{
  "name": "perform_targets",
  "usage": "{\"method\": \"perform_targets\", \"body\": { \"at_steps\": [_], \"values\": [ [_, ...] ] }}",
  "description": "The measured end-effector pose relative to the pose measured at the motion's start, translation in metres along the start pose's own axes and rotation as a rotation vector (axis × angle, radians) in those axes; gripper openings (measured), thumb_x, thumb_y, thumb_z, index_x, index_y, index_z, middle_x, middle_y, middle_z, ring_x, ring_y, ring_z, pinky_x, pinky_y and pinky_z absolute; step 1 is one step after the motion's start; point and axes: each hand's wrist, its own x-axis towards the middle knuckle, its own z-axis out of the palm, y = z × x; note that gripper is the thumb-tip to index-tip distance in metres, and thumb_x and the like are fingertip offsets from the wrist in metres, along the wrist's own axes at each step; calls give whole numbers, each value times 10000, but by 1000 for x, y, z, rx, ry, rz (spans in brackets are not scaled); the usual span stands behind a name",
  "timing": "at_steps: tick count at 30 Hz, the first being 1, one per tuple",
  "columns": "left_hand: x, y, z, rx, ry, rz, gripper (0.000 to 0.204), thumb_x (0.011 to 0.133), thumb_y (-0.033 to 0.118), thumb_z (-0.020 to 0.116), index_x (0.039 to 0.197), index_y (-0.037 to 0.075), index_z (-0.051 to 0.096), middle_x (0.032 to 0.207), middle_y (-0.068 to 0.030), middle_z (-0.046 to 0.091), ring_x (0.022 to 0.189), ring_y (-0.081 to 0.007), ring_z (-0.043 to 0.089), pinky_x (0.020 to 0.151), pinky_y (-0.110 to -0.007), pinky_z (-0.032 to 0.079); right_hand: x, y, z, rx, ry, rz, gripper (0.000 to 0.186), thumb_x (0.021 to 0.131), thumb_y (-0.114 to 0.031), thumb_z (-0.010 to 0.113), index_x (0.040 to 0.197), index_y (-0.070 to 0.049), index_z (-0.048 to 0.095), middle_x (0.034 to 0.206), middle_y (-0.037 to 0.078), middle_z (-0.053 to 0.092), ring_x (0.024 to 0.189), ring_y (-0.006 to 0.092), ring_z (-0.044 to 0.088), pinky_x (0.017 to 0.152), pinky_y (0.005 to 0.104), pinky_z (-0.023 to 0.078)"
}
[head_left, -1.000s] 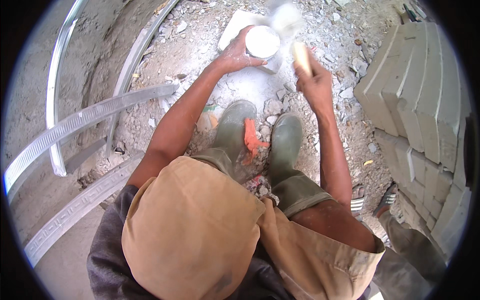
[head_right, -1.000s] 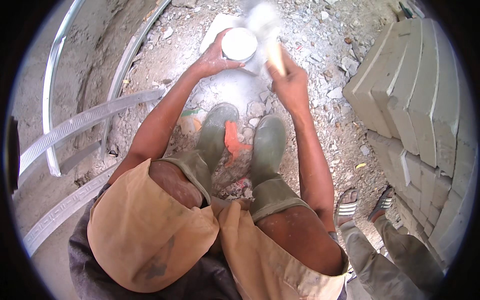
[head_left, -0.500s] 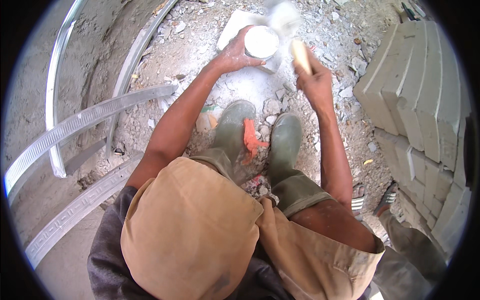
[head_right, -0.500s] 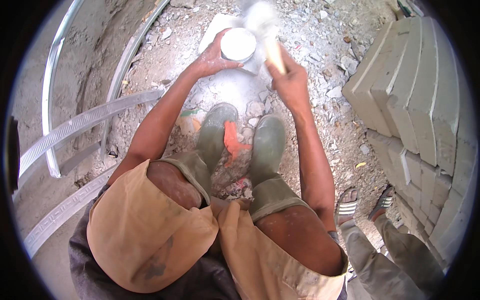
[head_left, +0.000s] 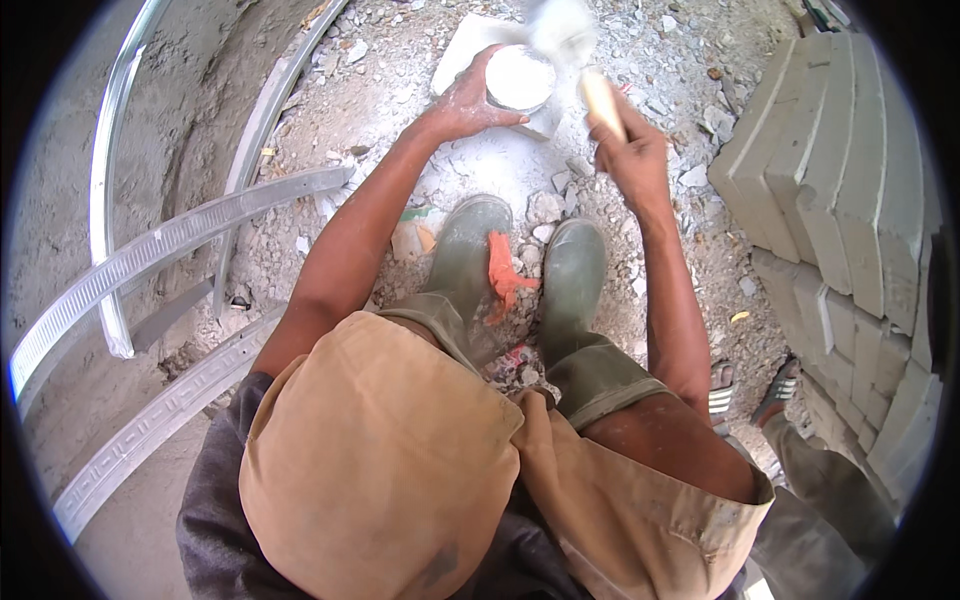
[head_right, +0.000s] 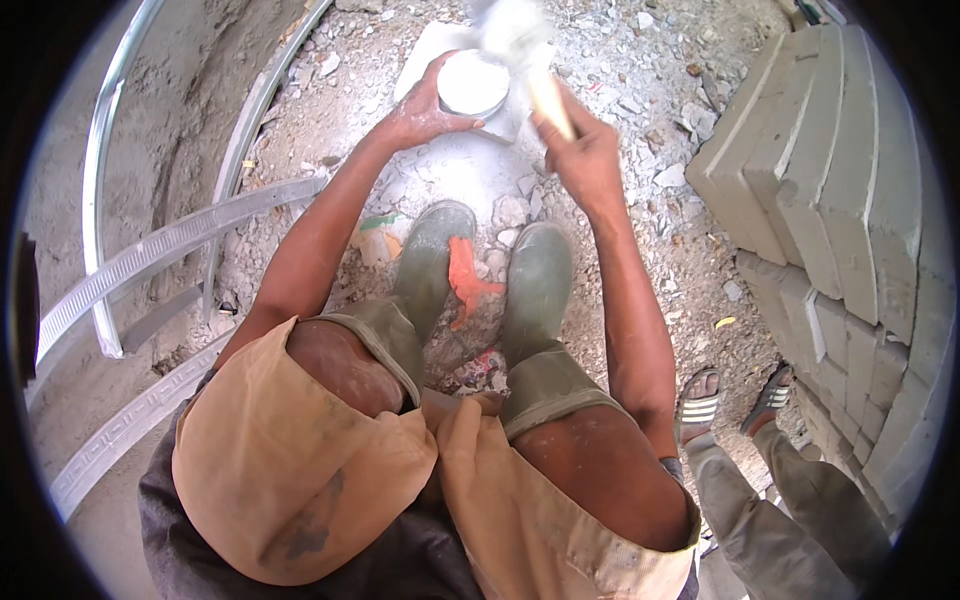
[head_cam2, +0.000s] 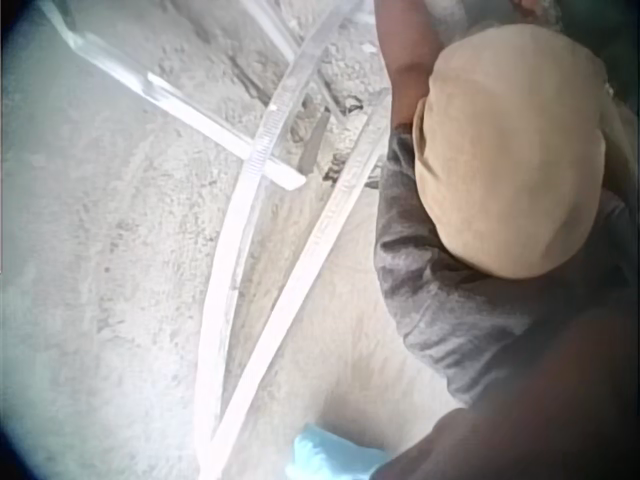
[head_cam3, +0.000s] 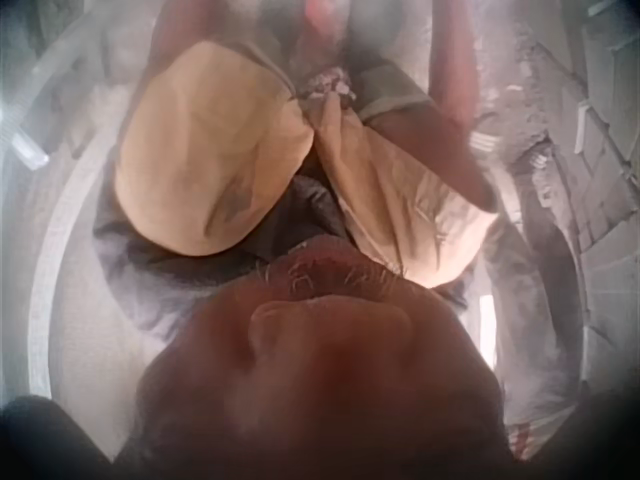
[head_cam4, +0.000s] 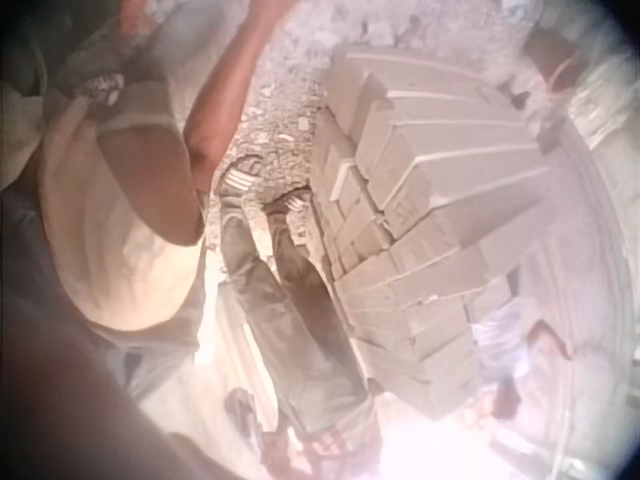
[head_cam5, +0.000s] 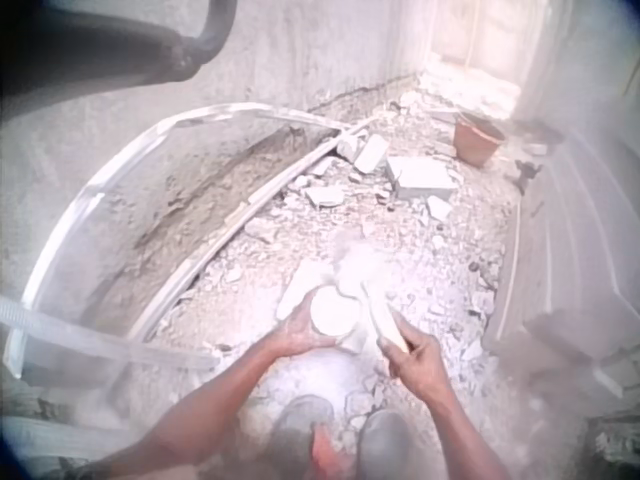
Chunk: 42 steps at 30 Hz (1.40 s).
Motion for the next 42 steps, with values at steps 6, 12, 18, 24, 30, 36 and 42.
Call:
{"method": "perform_targets", "body": {
  "at_steps": [6,12,18,24,30,36,42],
  "values": [
    [0,-5,-2,-51,-25,-45,1154,665,329,918,1523,21,211,1434,-211,483,1362,-310,458,1158,-405,365,-3,-3,-2,39,5,-9,537,910,-204,758,1403,-84,583,912,77,715,538,74,515,494,232,441],
    [-1,2,1,-46,15,1,1114,683,287,912,1516,19,223,1427,-204,487,1358,-300,461,1144,-401,381,-11,1,-1,41,-33,73,547,917,-184,750,1414,-54,564,938,94,710,522,75,511,486,254,439],
    [0,-7,-1,-110,7,-4,1090,682,279,914,1504,8,252,1426,-198,489,1352,-299,466,1138,-399,387,-16,-2,8,2,-112,78,568,920,-197,744,1428,-41,545,848,56,671,522,76,520,473,240,425],
    [-1,-1,1,-64,7,-64,1111,676,291,923,1505,-7,246,1423,-206,494,1349,-302,470,1143,-410,384,-19,-10,9,-37,-156,140,487,925,-163,732,1379,-50,598,849,62,692,523,72,525,453,239,435],
    [-2,-1,4,-30,35,-25,1147,661,286,936,1511,-6,224,1437,-228,479,1357,-317,465,1149,-420,379,-20,-14,-2,2,-52,137,473,898,-142,758,1347,-70,629,744,53,672,488,75,494,443,237,406],
    [0,-10,6,-49,10,-38,1172,658,283,945,1529,32,202,1450,-223,462,1365,-315,449,1156,-416,369,-18,-16,-11,24,-51,110,525,876,-183,785,1361,-66,621,750,25,655,498,67,474,466,239,402],
    [3,-11,3,-21,-13,-36,1196,656,308,946,1543,44,188,1453,-219,458,1370,-312,442,1162,-410,360,-14,-20,-21,15,6,34,542,881,-180,780,1376,-48,602,768,33,665,500,61,470,469,244,406]
  ]
}}
